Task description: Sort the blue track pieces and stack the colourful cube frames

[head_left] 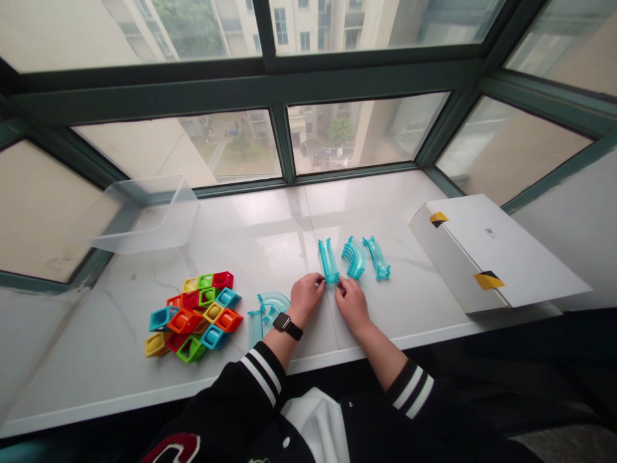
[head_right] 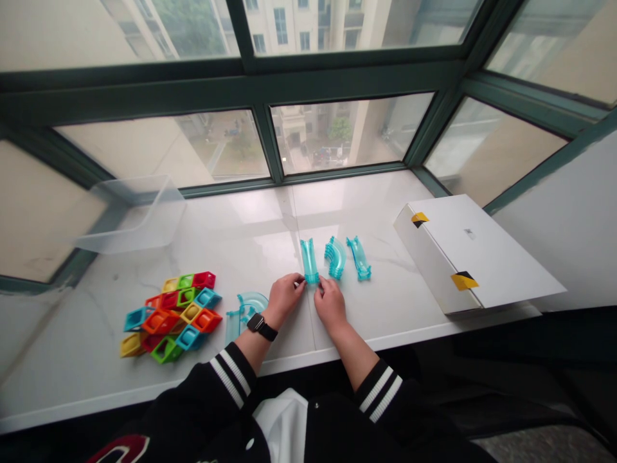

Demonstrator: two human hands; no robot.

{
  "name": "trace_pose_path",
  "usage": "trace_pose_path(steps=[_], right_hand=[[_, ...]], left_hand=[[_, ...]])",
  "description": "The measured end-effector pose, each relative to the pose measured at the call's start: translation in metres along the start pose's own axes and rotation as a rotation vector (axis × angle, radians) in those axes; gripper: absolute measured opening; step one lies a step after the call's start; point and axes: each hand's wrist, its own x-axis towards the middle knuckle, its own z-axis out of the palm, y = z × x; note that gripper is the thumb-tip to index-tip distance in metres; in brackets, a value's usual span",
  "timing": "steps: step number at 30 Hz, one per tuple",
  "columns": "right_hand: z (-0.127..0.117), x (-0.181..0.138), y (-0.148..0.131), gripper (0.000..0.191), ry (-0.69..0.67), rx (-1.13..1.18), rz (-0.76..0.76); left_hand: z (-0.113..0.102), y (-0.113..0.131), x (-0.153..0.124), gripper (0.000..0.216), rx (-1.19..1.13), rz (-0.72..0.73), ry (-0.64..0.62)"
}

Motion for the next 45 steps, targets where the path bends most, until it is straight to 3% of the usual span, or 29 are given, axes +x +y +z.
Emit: trace_pose_path(steps=[19, 22, 26, 31, 33, 37, 45], right_hand=[[-0.002, -0.004, 0.003, 0.048, -0.04, -0.039, -0.003], [-0.008, -0.013, 0.001, 0.045, -0.007, 0.046, -0.034], [-0.016, -0.023, 0.0, 0.037, 0.02, 0.118, -0.128], [-0.017, -0.025, -0.002, 0.032, -0.013, 0.09, -0.175], [-0.017, -0.025, -0.002, 0.031, -0.03, 0.062, -0.199], [-0.016, -0.026, -0.001, 0.031, -0.064, 0.014, -0.237], [-0.018, -0.028, -0.001, 0.031, -0.075, -0.049, -0.287]], left_hand=[[-0.003, -0.003, -0.004, 0.021, -0.093, 0.037, 0.011], [-0.023, -0.008, -0.022, 0.025, -0.118, 0.085, 0.007], [-0.066, -0.033, -0.069, 0.019, -0.166, 0.189, 0.07], [-0.102, -0.08, -0.141, 0.022, -0.141, 0.04, 0.28], [-0.101, -0.093, -0.165, 0.022, -0.131, 0.008, 0.336], [-0.084, -0.106, -0.195, 0.024, -0.057, 0.035, 0.304], [-0.061, -0.097, -0.192, 0.033, -0.046, 0.059, 0.224]])
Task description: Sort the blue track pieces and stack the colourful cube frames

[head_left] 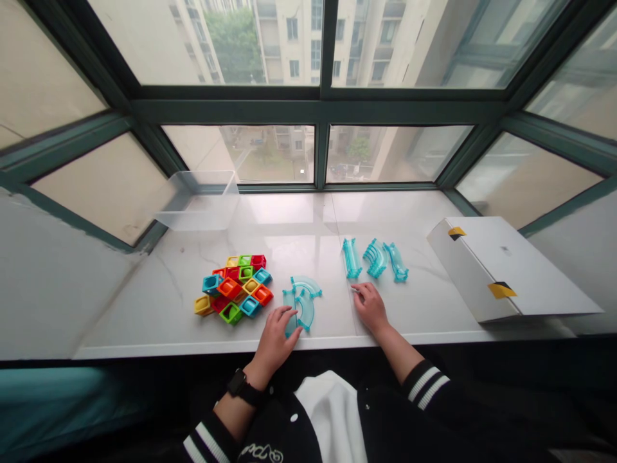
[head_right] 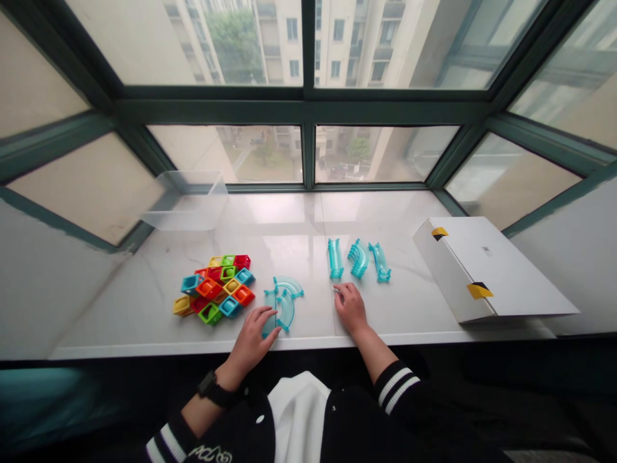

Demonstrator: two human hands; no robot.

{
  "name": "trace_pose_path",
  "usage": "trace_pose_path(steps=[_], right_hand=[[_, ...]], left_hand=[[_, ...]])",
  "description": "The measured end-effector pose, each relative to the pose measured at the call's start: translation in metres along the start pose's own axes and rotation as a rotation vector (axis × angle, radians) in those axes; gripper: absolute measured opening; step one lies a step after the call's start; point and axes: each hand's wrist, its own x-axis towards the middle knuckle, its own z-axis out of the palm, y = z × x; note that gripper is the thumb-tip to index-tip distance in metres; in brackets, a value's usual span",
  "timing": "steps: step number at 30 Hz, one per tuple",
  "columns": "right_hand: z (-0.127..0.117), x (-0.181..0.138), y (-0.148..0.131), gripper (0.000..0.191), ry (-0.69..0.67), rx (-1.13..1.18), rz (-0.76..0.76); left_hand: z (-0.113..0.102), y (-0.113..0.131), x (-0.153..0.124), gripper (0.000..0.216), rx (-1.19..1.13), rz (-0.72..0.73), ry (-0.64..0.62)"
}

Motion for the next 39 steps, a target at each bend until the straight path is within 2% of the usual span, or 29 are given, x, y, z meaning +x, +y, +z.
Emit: trace_pose_path(steps=[6, 14, 18, 22, 28, 34, 39], right_hand=[[-0.002, -0.003, -0.003, 0.031, -0.03, -0.015, -0.056], [-0.005, -0.003, -0.019, 0.055, -0.296, -0.112, -0.303], [-0.005, -0.001, -0.023, 0.053, -0.366, -0.148, -0.338], [-0.006, 0.0, -0.024, 0.05, -0.37, -0.124, -0.315], [-0.004, 0.0, -0.026, 0.055, -0.357, -0.107, -0.323], [0.003, -0.002, -0.024, 0.049, -0.338, -0.107, -0.279], [0.003, -0.003, -0.021, 0.045, -0.336, -0.104, -0.309]], left_hand=[[0.011, 0.014, 0.012, 0.035, -0.046, 0.015, -0.056], [0.013, 0.027, 0.016, 0.061, -0.061, 0.07, -0.185], [0.011, 0.026, 0.016, 0.059, -0.059, 0.063, -0.191], [0.009, 0.024, 0.014, 0.059, -0.051, 0.068, -0.191], [0.007, 0.022, 0.012, 0.058, -0.07, 0.072, -0.218], [0.009, 0.018, 0.012, 0.059, -0.061, 0.057, -0.224], [0.009, 0.016, 0.013, 0.058, -0.058, 0.04, -0.23]])
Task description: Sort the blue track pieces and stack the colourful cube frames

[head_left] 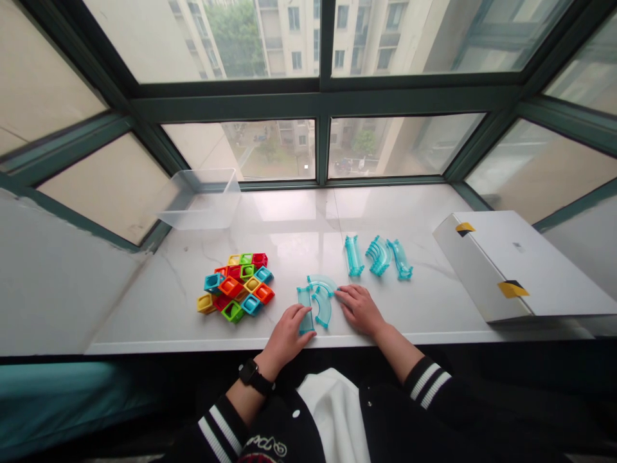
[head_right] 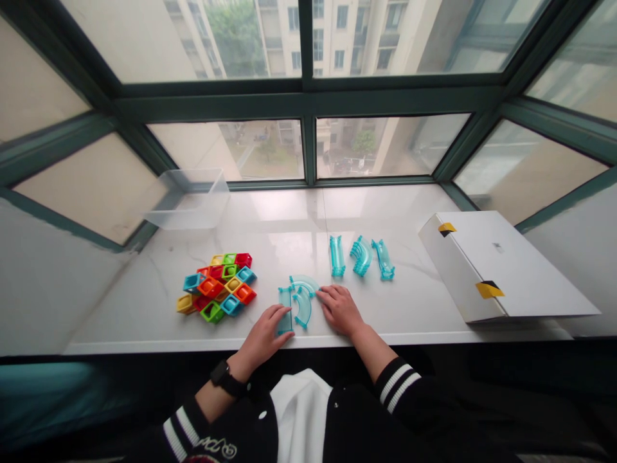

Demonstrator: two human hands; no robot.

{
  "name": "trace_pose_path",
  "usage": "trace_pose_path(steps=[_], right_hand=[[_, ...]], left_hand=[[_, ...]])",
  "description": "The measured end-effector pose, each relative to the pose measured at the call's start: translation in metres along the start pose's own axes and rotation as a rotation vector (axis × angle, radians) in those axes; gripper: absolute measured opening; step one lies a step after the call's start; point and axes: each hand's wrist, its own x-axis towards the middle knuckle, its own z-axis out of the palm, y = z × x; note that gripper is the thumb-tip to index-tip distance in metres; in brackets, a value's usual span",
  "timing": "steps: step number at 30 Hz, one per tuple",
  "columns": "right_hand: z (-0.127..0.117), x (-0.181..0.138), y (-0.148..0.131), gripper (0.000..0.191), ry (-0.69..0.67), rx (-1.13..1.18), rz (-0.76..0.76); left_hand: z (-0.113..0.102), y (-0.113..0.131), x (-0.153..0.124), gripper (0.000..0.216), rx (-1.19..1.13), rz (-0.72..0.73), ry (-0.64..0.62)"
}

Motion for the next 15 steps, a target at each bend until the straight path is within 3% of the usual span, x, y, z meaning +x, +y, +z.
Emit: trace_pose_path(steps=[8, 15], right_hand=[[0.001, -0.002, 0.005, 0.047, 0.101, 0.126, 0.028], [0.003, 0.005, -0.014, 0.046, 0.209, 0.584, 0.24]], left_hand=[[0.001, 0.001, 0.002, 0.066, 0.06, 0.031, 0.028], [-0.001, 0.008, 0.006, 0.042, 0.122, 0.085, 0.026]])
